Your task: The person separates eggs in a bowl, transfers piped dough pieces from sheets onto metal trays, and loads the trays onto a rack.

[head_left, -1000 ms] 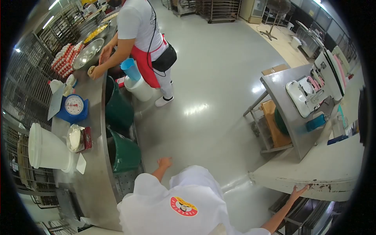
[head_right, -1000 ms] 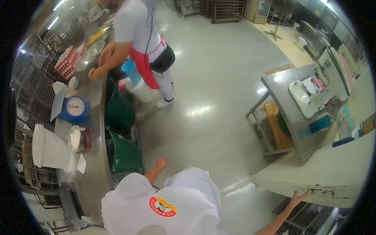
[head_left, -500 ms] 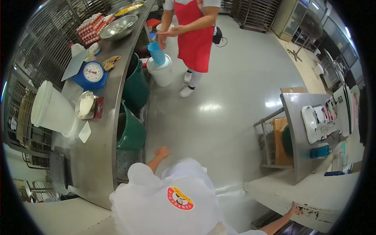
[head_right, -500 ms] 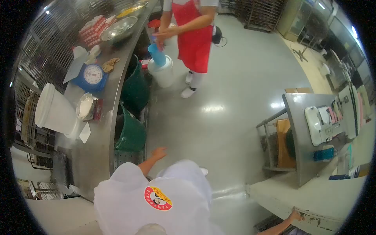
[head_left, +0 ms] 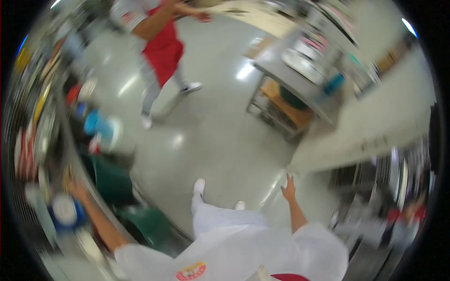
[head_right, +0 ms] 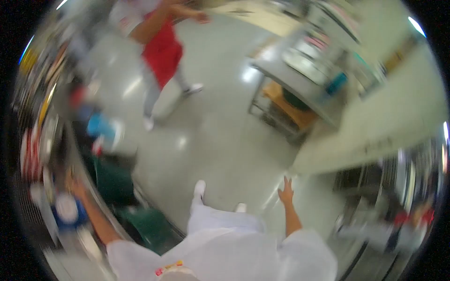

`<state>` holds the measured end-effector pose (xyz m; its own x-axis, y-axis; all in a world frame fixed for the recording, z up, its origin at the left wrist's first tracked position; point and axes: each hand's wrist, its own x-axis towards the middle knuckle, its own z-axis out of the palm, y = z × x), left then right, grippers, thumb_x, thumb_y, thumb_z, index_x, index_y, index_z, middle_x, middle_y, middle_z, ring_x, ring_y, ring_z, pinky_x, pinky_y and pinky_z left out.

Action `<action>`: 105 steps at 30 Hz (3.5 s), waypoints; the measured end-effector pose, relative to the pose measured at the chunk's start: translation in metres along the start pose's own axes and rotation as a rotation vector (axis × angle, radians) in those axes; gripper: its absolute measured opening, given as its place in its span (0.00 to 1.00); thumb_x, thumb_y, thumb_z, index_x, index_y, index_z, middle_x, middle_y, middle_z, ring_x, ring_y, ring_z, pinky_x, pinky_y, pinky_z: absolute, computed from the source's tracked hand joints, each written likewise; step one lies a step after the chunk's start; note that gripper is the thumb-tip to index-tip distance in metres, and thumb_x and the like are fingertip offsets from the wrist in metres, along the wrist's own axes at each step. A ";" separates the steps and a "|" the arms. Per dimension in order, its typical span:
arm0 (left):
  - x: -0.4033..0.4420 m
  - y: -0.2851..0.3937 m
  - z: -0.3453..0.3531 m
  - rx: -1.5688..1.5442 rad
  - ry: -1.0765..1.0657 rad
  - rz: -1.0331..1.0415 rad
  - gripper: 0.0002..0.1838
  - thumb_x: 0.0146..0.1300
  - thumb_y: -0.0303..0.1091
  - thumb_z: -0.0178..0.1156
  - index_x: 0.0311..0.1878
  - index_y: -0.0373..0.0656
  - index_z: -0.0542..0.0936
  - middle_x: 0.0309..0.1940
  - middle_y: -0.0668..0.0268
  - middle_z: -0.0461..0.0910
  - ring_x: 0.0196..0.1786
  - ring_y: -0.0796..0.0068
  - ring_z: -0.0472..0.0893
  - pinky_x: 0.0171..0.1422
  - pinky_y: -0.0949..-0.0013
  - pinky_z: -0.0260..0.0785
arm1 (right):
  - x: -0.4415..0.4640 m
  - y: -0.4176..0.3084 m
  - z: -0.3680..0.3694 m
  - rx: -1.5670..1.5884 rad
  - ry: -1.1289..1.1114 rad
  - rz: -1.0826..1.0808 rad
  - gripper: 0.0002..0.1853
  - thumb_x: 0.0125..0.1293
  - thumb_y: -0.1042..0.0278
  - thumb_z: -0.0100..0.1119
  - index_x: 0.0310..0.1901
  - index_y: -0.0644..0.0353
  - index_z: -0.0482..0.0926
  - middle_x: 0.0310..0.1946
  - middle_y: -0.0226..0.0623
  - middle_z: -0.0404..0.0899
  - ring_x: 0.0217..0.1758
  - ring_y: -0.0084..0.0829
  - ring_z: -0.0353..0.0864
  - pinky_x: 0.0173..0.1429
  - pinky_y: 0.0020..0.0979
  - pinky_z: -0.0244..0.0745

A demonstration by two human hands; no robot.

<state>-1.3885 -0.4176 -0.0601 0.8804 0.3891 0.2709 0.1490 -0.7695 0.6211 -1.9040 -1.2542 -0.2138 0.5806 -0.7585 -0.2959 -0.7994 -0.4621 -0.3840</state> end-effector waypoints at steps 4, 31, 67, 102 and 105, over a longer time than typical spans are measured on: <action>0.123 -0.067 -0.009 0.494 -0.104 0.384 0.25 0.68 0.39 0.42 0.65 0.37 0.66 0.61 0.58 0.70 0.62 0.59 0.69 0.70 0.61 0.53 | -0.034 -0.060 0.013 -0.016 0.059 0.267 0.43 0.54 0.70 0.60 0.70 0.39 0.48 0.72 0.53 0.40 0.70 0.51 0.56 0.64 0.66 0.52; -0.123 0.304 0.147 -0.797 -0.515 0.393 0.25 0.65 0.37 0.48 0.62 0.33 0.67 0.57 0.57 0.72 0.58 0.63 0.72 0.66 0.61 0.60 | 0.023 -0.485 0.113 0.380 0.044 -0.906 0.21 0.54 0.65 0.60 0.52 0.50 0.74 0.57 0.40 0.70 0.66 0.38 0.62 0.65 0.51 0.51; -0.129 0.329 0.068 -0.712 -0.425 0.358 0.13 0.54 0.24 0.60 0.44 0.36 0.79 0.41 0.63 0.80 0.44 0.73 0.77 0.51 0.69 0.69 | -0.067 -0.633 -0.035 0.673 -0.762 -1.099 0.15 0.51 0.65 0.62 0.42 0.56 0.82 0.67 0.47 0.59 0.70 0.48 0.51 0.69 0.51 0.44; -0.191 0.251 0.074 -1.480 -0.454 -0.374 0.12 0.64 0.29 0.56 0.51 0.42 0.73 0.43 0.70 0.77 0.42 0.80 0.77 0.43 0.74 0.71 | -0.130 -0.719 0.020 0.207 -0.033 -1.534 0.33 0.69 0.36 0.22 0.70 0.42 0.57 0.72 0.48 0.41 0.75 0.47 0.38 0.68 0.62 0.23; -0.198 0.268 0.070 -1.330 -0.488 -0.425 0.13 0.62 0.28 0.59 0.49 0.38 0.74 0.42 0.68 0.78 0.42 0.80 0.77 0.45 0.74 0.71 | -0.120 -0.732 0.025 0.326 0.064 -1.412 0.35 0.69 0.37 0.23 0.71 0.49 0.52 0.72 0.48 0.40 0.75 0.47 0.38 0.68 0.63 0.23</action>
<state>-1.4917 -0.7363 0.0015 0.9784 0.0493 -0.2007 0.1531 0.4795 0.8641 -1.3846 -0.8131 0.0814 0.8244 0.2094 0.5259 0.4978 -0.7104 -0.4975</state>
